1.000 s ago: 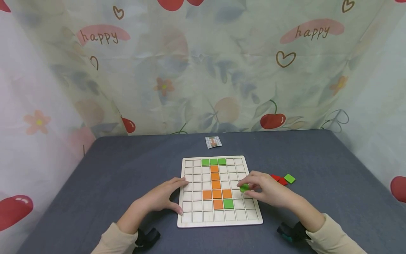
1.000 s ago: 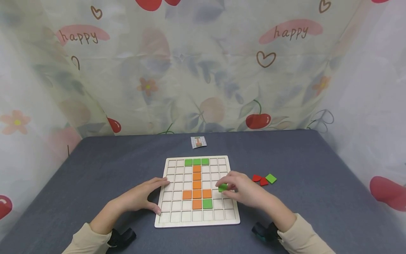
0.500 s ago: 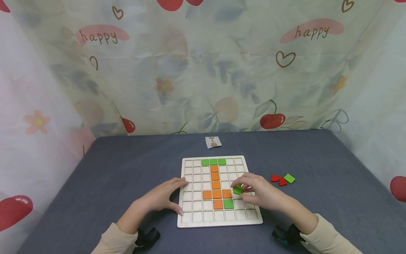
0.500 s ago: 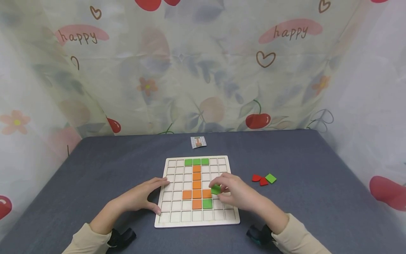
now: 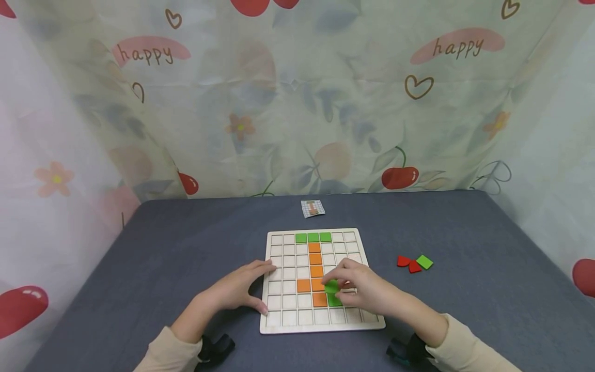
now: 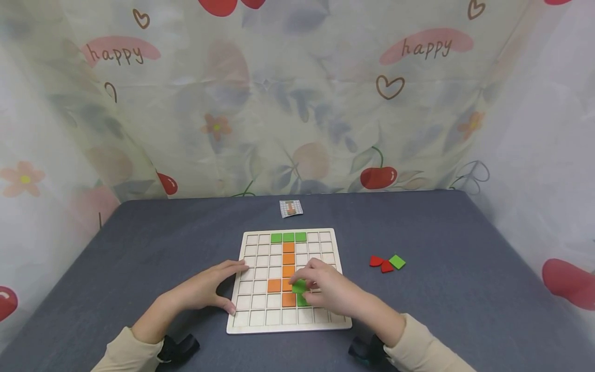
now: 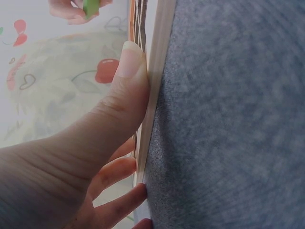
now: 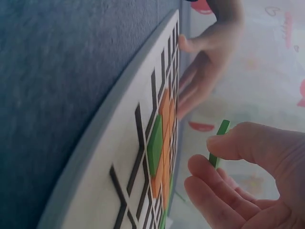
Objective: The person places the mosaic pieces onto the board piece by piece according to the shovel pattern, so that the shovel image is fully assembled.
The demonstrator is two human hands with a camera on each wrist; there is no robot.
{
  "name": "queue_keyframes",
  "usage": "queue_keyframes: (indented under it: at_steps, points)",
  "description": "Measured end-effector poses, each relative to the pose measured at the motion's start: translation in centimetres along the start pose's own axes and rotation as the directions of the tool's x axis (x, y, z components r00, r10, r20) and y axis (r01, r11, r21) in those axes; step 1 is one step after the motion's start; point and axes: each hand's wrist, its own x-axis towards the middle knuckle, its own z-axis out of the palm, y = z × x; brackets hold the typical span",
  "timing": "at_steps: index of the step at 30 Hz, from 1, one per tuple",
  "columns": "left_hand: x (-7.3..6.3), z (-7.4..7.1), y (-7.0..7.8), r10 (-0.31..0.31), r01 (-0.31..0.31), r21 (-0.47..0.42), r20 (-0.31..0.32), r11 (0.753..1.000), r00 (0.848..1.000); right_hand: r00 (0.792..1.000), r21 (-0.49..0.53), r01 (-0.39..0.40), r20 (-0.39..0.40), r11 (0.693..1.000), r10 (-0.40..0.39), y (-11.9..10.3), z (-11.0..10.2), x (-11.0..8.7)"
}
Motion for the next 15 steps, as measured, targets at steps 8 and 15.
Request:
queue_keyframes:
  at_steps: [8, 15]
  points:
    - [0.0, -0.1, 0.0, 0.006, -0.006, 0.003, 0.003, 1.000, 1.000, 0.999, -0.040, 0.036, 0.022, 0.999, -0.035, -0.7, 0.9, 0.9]
    - [-0.1, -0.1, 0.1, 0.004, -0.004, 0.001, 0.010, 1.000, 1.000, 0.997, -0.058, 0.072, 0.033, 0.996, -0.070, -1.3, 1.6, 1.6]
